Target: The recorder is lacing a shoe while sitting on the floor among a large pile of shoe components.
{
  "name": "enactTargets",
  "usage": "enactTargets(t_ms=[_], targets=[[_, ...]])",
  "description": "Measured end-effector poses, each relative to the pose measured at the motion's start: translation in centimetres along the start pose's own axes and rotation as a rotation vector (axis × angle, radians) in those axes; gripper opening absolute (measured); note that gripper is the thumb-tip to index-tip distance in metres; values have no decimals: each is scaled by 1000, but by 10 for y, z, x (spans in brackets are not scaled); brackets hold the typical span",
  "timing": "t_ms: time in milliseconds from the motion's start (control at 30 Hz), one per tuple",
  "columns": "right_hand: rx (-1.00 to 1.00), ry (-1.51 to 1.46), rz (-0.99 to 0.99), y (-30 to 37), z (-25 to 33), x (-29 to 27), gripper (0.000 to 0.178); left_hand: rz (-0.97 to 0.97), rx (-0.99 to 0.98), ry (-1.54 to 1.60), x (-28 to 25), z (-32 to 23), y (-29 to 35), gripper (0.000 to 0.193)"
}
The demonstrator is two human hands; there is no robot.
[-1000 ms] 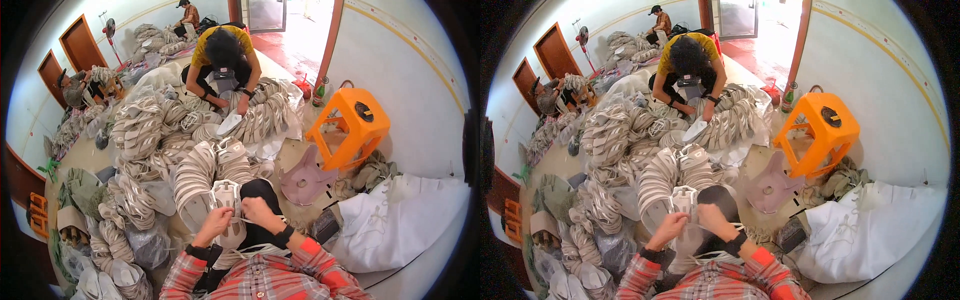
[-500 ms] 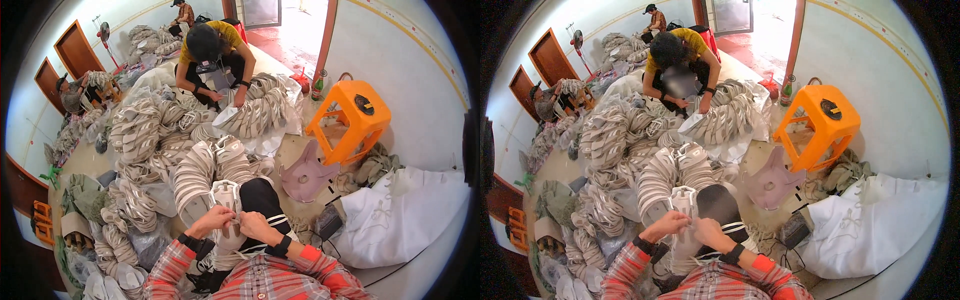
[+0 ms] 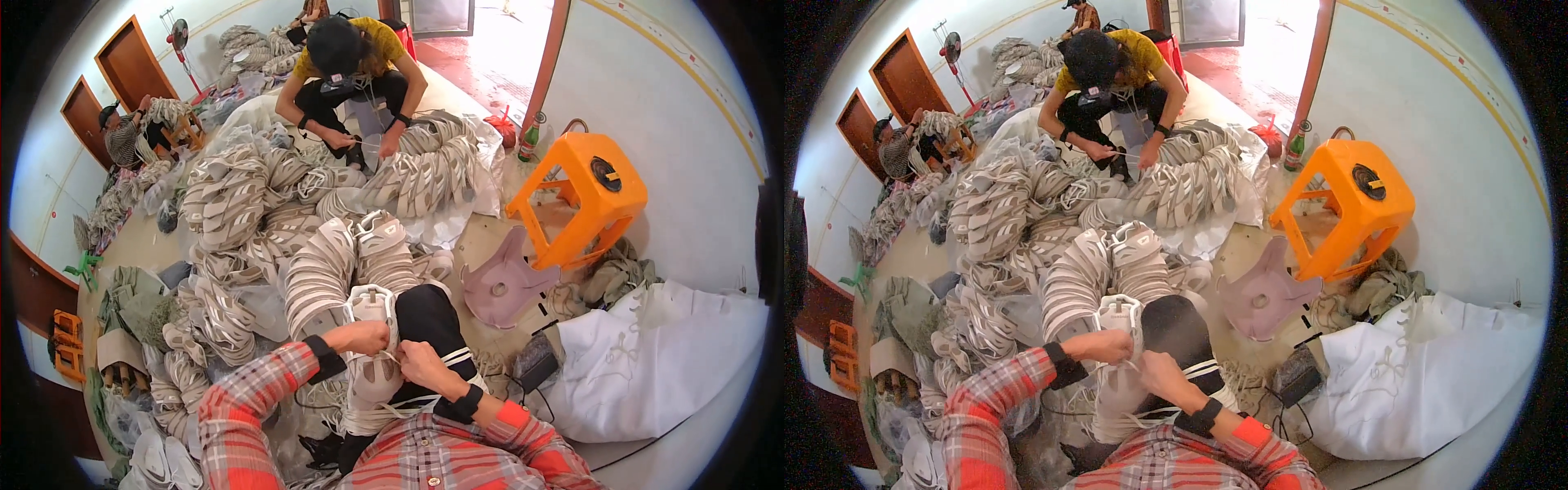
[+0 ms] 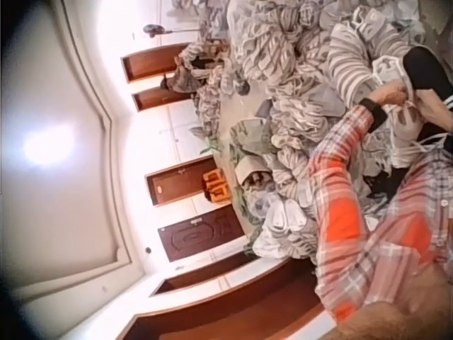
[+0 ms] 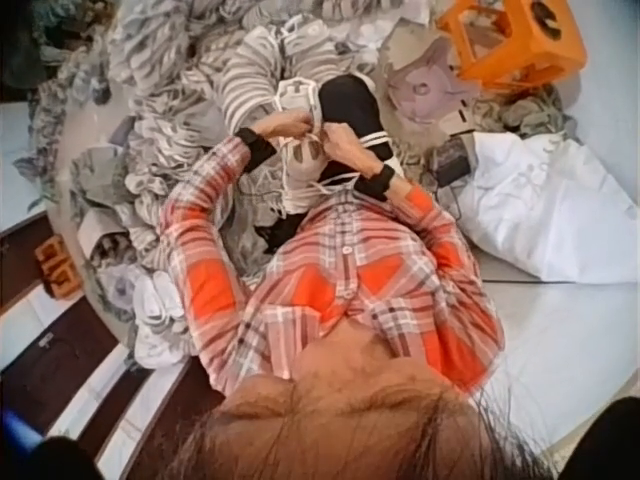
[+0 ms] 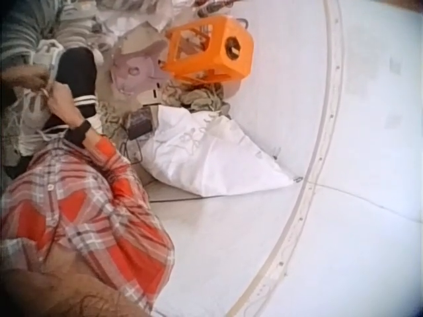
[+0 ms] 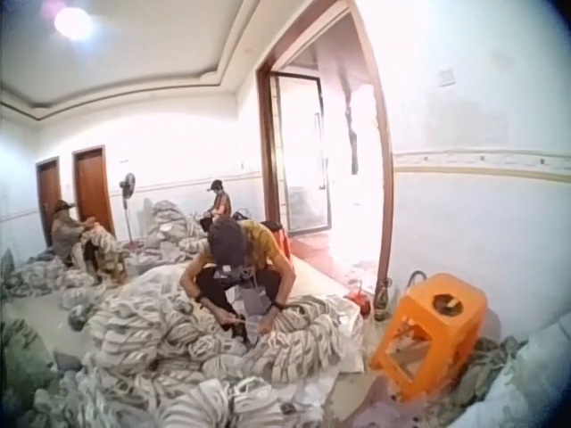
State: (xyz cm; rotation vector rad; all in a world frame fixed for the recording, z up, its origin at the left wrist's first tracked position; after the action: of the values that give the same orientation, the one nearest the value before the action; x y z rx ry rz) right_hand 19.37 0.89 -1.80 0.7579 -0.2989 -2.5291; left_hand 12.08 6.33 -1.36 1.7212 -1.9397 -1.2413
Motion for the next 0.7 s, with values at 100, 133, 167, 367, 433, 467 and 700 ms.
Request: enactTargets(t_ms=[100,133,167,367,433,467,700], targets=[[43,139,54,-1,7,8,20,82,166,-397,26,34,-42,17],[53,138,49,-2,1,9,20,230,15,-473,26,28,-42,17],[0,182,-15,-3,1,9,18,232,19,-474,22,23,-37,17],[51,-198,99,-12,6,-4,14,92,115,-368,9,-12,0,21],[47,-183,185,-10,6,-2,13,-159,72,-611,-4,-29,17,18],[-67,-78,-7,-1,18,-19,14,-160,71,-603,-11,-32,27,18],[-330,558,-217,22,70,-19,16,-476,-90,-553,-31,25,78,20]])
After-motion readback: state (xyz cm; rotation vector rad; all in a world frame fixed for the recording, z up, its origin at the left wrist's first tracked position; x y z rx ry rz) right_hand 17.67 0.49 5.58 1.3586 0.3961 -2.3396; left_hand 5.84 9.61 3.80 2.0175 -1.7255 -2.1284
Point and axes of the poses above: each hand's wrist, its own y-axis away from the middle knuckle, its own x-axis out of the palm, z = x × y, the point moved 8 cm from there along -y, towards the middle knuckle, and after that the axes turned 14 degrees about z, right-handed, at the moved point
